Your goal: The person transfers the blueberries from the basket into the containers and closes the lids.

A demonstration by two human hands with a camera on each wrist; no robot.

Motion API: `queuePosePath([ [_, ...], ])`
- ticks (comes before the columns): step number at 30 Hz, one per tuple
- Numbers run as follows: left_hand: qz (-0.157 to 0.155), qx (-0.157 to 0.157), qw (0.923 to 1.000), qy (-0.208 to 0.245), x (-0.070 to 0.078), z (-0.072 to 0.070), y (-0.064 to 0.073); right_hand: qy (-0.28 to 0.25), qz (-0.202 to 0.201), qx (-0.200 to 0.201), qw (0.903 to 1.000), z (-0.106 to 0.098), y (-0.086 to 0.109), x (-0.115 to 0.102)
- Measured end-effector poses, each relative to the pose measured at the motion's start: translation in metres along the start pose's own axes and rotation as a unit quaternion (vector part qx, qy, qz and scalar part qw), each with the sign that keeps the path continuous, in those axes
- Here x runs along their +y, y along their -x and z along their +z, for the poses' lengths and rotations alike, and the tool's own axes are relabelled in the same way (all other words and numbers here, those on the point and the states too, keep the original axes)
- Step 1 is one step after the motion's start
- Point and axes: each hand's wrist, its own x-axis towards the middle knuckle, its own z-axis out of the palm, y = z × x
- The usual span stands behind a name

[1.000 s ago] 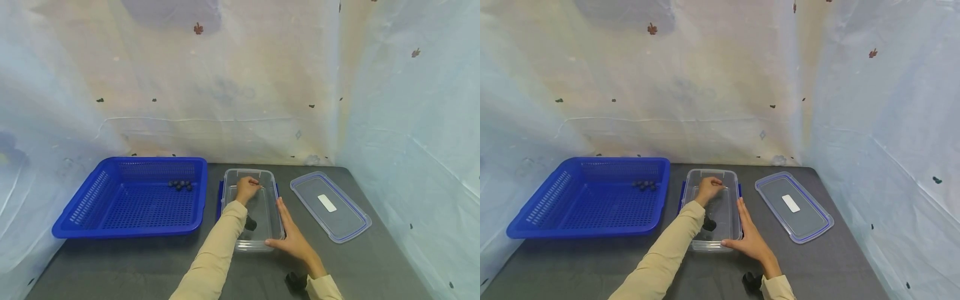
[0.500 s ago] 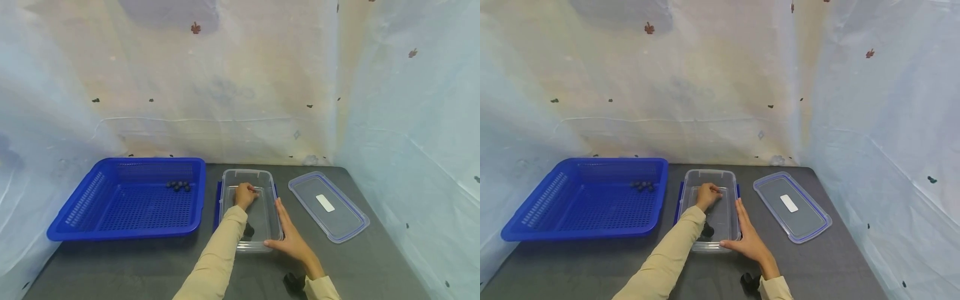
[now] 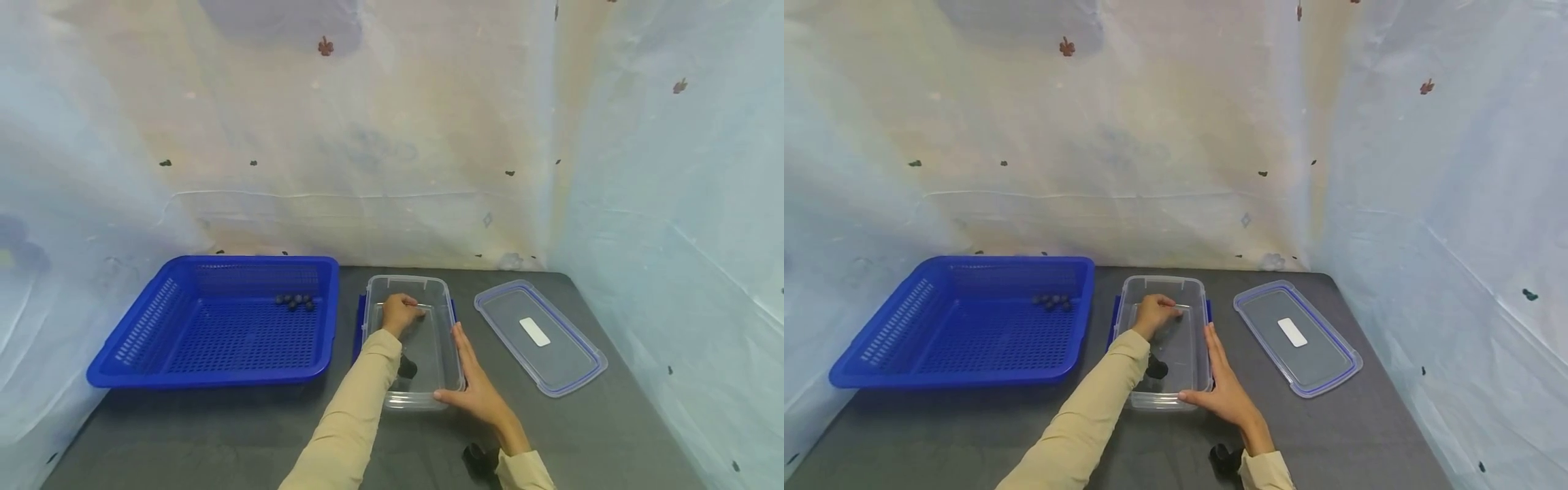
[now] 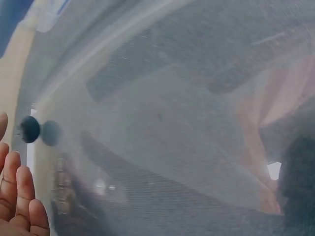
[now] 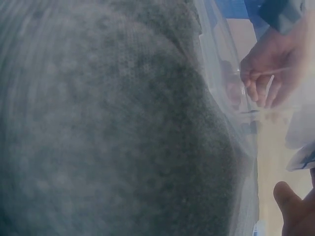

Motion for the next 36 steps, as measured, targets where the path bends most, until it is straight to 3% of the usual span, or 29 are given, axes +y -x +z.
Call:
queuePosePath([
  [5,-0.016,-0.035,0.9992,0.009,0.008,-0.006,-0.004,-0.001,-0.003,0.002,1.0000,0.000,0.000,0.001],
  [14,0.018,-0.092,0.9951,0.029,0.028,-0.020,-0.007,-0.008,0.009,0.005,0.9999,0.000,0.002,0.000],
  [28,0.090,-0.137,0.9860,0.030,0.052,-0.054,-0.012,-0.011,0.010,0.001,0.9999,0.001,-0.002,-0.002],
  [36,0.105,-0.144,0.9828,0.048,0.059,-0.078,-0.011,0.062,0.024,-0.014,0.9977,-0.007,0.000,-0.008],
])
